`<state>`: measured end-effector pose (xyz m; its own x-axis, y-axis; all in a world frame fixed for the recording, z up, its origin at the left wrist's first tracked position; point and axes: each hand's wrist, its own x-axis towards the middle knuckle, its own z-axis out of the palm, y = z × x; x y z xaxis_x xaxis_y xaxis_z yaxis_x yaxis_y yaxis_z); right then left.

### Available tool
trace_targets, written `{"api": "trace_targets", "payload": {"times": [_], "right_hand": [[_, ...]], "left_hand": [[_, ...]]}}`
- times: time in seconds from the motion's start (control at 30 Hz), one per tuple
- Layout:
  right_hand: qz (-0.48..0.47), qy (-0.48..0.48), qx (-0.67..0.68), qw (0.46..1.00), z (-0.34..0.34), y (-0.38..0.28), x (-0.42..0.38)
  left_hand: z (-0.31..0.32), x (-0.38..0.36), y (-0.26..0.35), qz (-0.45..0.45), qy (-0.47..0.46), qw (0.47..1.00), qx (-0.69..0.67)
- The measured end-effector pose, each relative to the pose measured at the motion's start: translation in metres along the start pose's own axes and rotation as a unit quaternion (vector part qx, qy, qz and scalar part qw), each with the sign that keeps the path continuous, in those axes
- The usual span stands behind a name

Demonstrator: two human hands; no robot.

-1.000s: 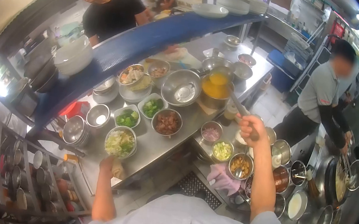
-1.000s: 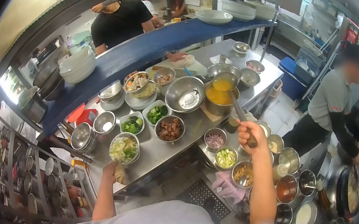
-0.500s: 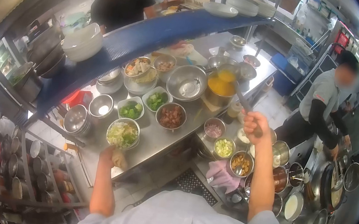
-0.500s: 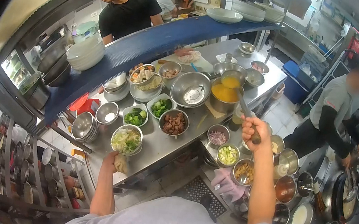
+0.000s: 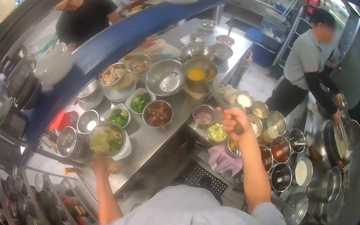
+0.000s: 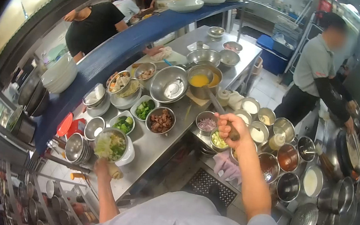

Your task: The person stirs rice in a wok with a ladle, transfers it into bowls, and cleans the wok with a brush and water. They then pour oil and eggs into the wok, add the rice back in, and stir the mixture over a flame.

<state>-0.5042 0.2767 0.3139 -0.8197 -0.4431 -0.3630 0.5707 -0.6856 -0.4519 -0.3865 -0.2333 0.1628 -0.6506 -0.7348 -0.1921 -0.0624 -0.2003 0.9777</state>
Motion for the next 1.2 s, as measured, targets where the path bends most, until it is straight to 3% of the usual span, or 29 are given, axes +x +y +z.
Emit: {"api": "trace_targets", "payload": {"times": [0.1,0.13,0.2,0.23,0.27,0.33,0.37,0.47,0.57,0.77,0.9,1.07,1.2], "right_hand": [[-0.003,-0.023,0.034,0.999,0.0,0.02,-0.014],[-0.009,-0.031,0.055,0.998,0.004,0.03,-0.022],[-0.03,-0.041,0.105,0.993,0.014,0.05,-0.047],[-0.041,-0.05,0.123,0.99,0.015,0.061,-0.059],[-0.06,-0.066,0.131,0.987,0.02,0.073,-0.075],[-0.095,-0.108,0.182,0.973,0.029,0.099,-0.108],[-0.113,-0.117,0.197,0.967,0.034,0.112,-0.125],[-0.198,-0.131,0.225,0.945,0.043,0.155,-0.177],[-0.293,-0.071,0.201,0.932,0.055,0.19,-0.223],[-0.481,0.081,0.183,0.854,0.06,0.258,-0.318],[-0.589,0.193,0.195,0.76,0.039,0.296,-0.391],[-0.627,0.401,0.199,0.637,-0.002,0.338,-0.481],[-0.551,0.596,0.178,0.556,-0.053,0.347,-0.543]], "left_hand": [[0.042,-0.001,0.048,0.041,-0.064,0.996,0.048],[0.054,0.031,0.031,0.125,-0.116,0.975,0.142],[0.107,0.062,0.025,0.173,-0.184,0.938,0.238],[0.149,0.054,0.034,0.14,-0.199,0.939,0.242],[0.181,0.067,0.01,0.261,-0.257,0.896,0.249],[0.251,0.048,-0.002,0.236,-0.347,0.889,0.183],[0.285,0.012,0.008,0.082,-0.375,0.915,0.122],[0.353,-0.066,-0.02,-0.047,-0.495,0.868,0.015],[0.381,-0.165,-0.04,-0.133,-0.567,0.813,-0.001],[0.358,-0.344,-0.071,-0.218,-0.75,0.62,0.078],[0.305,-0.445,-0.085,-0.244,-0.811,0.525,0.084],[0.24,-0.518,-0.093,-0.278,-0.842,0.433,0.161],[0.224,-0.546,-0.116,-0.247,-0.858,0.413,0.177]]}}
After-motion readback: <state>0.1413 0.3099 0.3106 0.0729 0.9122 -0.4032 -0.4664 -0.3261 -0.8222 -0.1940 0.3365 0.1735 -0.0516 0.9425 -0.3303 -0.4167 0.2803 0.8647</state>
